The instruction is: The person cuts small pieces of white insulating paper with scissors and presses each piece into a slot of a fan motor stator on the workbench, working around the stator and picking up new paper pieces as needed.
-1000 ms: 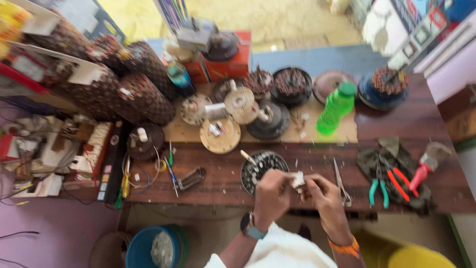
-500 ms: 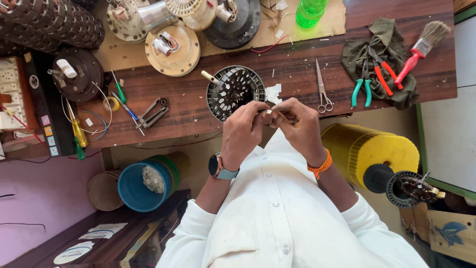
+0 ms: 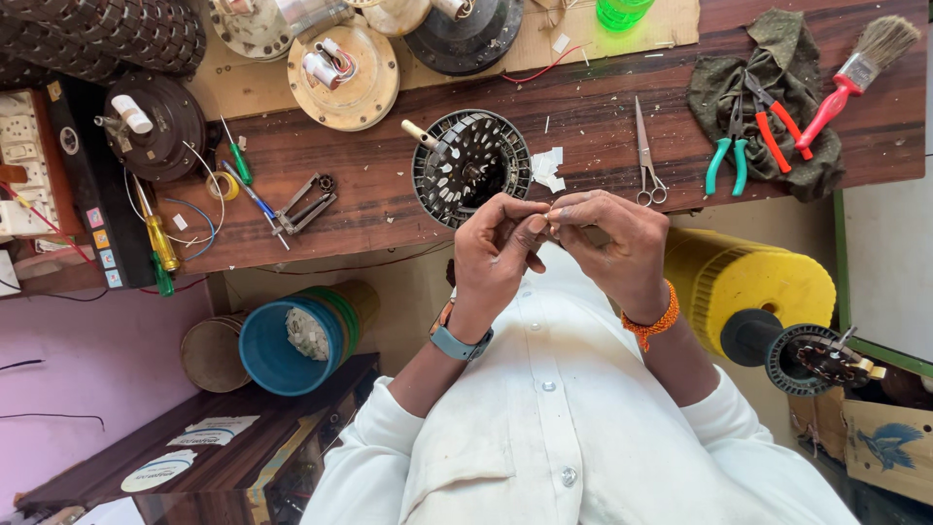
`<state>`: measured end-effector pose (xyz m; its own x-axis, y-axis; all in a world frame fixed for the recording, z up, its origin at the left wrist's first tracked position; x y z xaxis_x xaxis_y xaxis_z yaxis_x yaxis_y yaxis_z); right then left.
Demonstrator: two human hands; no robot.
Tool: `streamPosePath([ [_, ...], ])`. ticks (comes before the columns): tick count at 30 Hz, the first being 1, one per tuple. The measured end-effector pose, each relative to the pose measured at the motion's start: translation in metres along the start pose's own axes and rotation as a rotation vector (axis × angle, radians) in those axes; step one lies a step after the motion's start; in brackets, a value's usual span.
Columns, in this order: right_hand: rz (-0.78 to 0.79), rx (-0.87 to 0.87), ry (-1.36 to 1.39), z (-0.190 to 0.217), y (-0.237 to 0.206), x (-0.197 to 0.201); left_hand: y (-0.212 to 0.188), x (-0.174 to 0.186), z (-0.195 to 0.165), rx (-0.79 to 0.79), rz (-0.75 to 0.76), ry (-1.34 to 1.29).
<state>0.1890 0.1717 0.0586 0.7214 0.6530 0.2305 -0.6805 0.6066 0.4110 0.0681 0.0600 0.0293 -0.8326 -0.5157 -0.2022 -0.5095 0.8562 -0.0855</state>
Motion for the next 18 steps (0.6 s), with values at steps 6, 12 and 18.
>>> streamPosePath([
  [6,-0.054,-0.046,0.008,-0.001,-0.004,-0.003,-0.002,-0.009,0.001,0.006,-0.029,-0.099],
  [12,-0.038,-0.019,0.018,-0.001,-0.001,-0.002,-0.005,-0.016,0.000,-0.024,-0.060,-0.120],
  [18,-0.043,-0.095,0.094,-0.001,0.000,-0.004,-0.004,-0.018,-0.012,-0.162,-0.152,0.070],
])
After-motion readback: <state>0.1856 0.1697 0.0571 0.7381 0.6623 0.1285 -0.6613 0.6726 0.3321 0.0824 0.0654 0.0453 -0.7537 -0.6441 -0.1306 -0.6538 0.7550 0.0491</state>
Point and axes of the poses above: each hand's wrist, its own y-axis towards the middle knuckle, its own x-axis out of the back of the hand, z = x × y, the point moved 1 cm from there along y, towards the middle knuckle, and after that the axes turned 6 degrees about y, right-handed, at the moved point
